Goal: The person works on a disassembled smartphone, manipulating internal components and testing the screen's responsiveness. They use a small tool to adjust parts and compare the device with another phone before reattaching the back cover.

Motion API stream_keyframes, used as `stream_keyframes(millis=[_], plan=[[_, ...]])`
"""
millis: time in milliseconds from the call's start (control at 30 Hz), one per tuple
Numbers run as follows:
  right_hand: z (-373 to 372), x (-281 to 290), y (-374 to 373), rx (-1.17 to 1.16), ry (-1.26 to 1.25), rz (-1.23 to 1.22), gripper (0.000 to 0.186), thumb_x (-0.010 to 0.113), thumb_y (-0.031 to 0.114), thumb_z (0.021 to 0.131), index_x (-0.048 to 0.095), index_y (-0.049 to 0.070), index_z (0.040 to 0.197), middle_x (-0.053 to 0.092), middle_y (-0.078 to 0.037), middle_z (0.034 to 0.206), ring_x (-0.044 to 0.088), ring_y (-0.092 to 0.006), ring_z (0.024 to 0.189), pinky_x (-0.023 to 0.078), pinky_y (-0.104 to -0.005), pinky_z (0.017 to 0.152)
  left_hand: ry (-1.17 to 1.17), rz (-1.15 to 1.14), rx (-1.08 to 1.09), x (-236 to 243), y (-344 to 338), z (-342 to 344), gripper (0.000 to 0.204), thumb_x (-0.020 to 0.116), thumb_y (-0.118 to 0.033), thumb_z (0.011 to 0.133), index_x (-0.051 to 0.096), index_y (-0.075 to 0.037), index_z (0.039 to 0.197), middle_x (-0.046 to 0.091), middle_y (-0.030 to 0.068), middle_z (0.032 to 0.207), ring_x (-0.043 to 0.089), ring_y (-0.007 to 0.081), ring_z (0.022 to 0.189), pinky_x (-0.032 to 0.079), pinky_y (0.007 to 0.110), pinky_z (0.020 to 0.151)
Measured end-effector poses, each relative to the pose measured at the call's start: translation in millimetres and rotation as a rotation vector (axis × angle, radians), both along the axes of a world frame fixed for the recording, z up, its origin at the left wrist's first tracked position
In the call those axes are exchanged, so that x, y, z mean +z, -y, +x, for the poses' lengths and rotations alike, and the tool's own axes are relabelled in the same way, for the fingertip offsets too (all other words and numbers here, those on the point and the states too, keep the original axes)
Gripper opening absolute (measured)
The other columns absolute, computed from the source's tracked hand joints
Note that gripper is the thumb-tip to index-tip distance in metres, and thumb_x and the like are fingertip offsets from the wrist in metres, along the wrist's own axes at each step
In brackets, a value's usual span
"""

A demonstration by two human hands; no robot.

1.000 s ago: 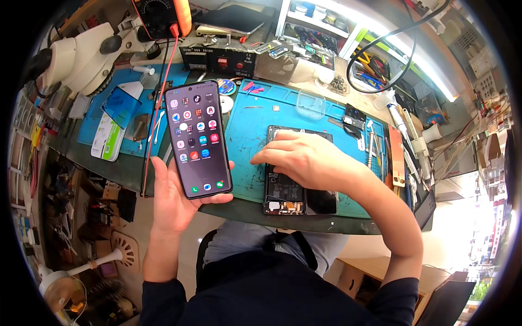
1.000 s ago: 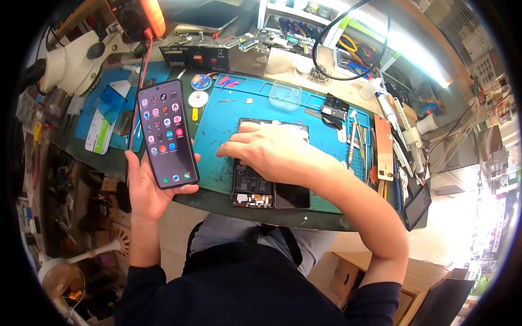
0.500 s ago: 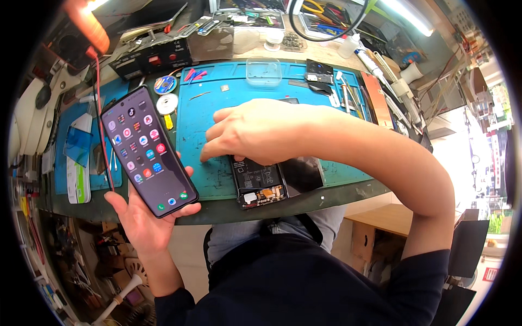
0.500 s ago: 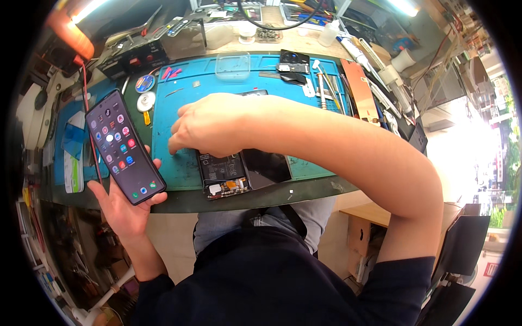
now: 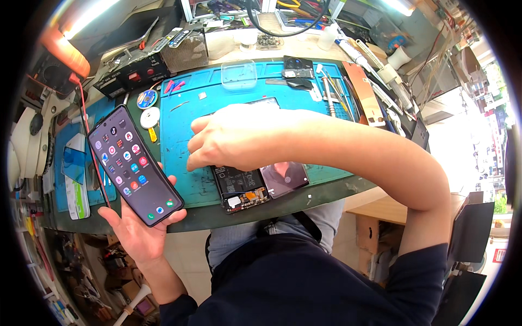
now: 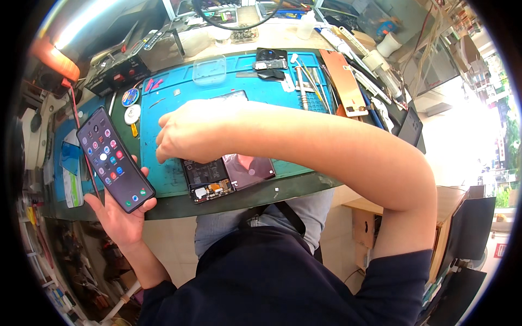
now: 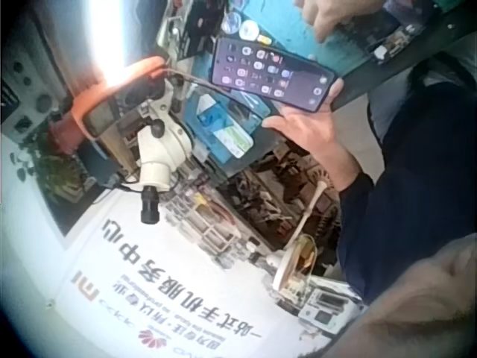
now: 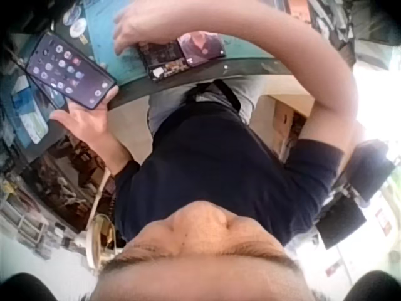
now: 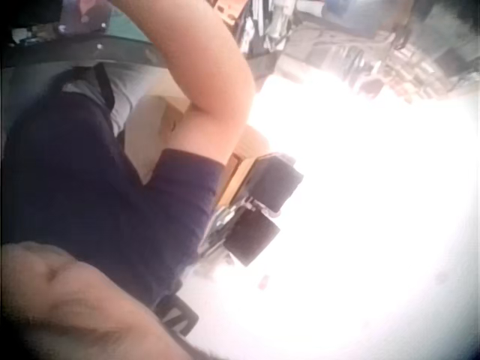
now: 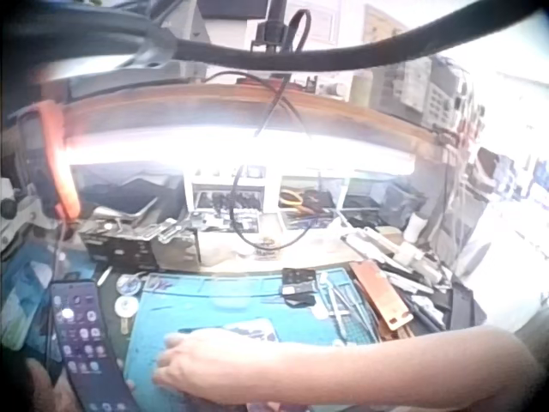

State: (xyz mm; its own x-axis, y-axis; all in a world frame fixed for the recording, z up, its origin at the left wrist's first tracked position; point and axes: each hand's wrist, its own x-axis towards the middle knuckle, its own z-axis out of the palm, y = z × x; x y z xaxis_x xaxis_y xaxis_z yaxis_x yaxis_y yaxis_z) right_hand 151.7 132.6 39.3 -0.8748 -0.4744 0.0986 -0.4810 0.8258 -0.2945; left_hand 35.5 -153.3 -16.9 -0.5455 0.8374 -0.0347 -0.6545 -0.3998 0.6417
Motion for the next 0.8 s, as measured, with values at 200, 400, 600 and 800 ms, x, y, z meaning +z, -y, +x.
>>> stream_keyframes(millis=[200, 400, 600, 800], plan=[[-0.8, -8.7, -3.9, -0.003, -0.06, -0.047, 0.044, 0.073, 0.006, 0.084, 0.072, 0.011, 0.127, 0.069, -0.004, 0.111, 0.063, -0.0259, 0.113, 0.059, -0.0379, 0.088, -0.079, -0.136, 0.11, 5.3, -6.7, 5.2, 0.11, 0.04, -0.084, 0.097, 0.01, -0.005, 0.169, 0.035, 0.0291, 0.163, 0.049, 0.0494, 0.142, 0.068, 0.065, 0.078], [79.3, 4.0, -35.9, -0.263, -0.249, -0.12, 0.042, 0.077, 0.034, 0.092, 0.072, 0.015, 0.13, 0.062, -0.011, 0.139, 0.058, -0.0336, 0.125, 0.051, -0.0465, 0.106, -0.052, -0.083, 0.078, 0.6, 0.2, 4.4, 0.111, 0.04, -0.084, 0.097, 0.006, -0.006, 0.17, 0.033, 0.0319, 0.163, 0.05, 0.0521, 0.141, 0.066, 0.068, 0.078], [141.6, -16.9, -49.3, -0.259, -0.135, 0.03, 0.069, 0.057, 0.077, 0.094, 0.074, 0.02, 0.129, 0.046, -0.019, 0.16, 0.046, -0.0423, 0.141, 0.04, -0.0574, 0.115, -0.112, -0.084, -0.009, -2.3, 1.1, 1.6, 0.114, 0.048, -0.083, 0.095, 0.012, -0.004, 0.168, 0.035, 0.0288, 0.163, 0.05, 0.0477, 0.142, 0.067, 0.067, 0.073], [128.5, -35.7, -77.2, -0.479, -0.229, 0.145, 0.072, 0.052, 0.074, 0.098, 0.067, 0.018, 0.142, 0.045, -0.019, 0.16, 0.044, -0.0432, 0.143, 0.038, -0.0576, 0.119, -0.139, -0.111, 0.0, -2.2, 0.8, 1.1, 0.115, 0.046, -0.086, 0.094, 0.013, -0.004, 0.168, 0.038, 0.0294, 0.162, 0.052, 0.0474, 0.14, 0.067, 0.067, 0.072]])
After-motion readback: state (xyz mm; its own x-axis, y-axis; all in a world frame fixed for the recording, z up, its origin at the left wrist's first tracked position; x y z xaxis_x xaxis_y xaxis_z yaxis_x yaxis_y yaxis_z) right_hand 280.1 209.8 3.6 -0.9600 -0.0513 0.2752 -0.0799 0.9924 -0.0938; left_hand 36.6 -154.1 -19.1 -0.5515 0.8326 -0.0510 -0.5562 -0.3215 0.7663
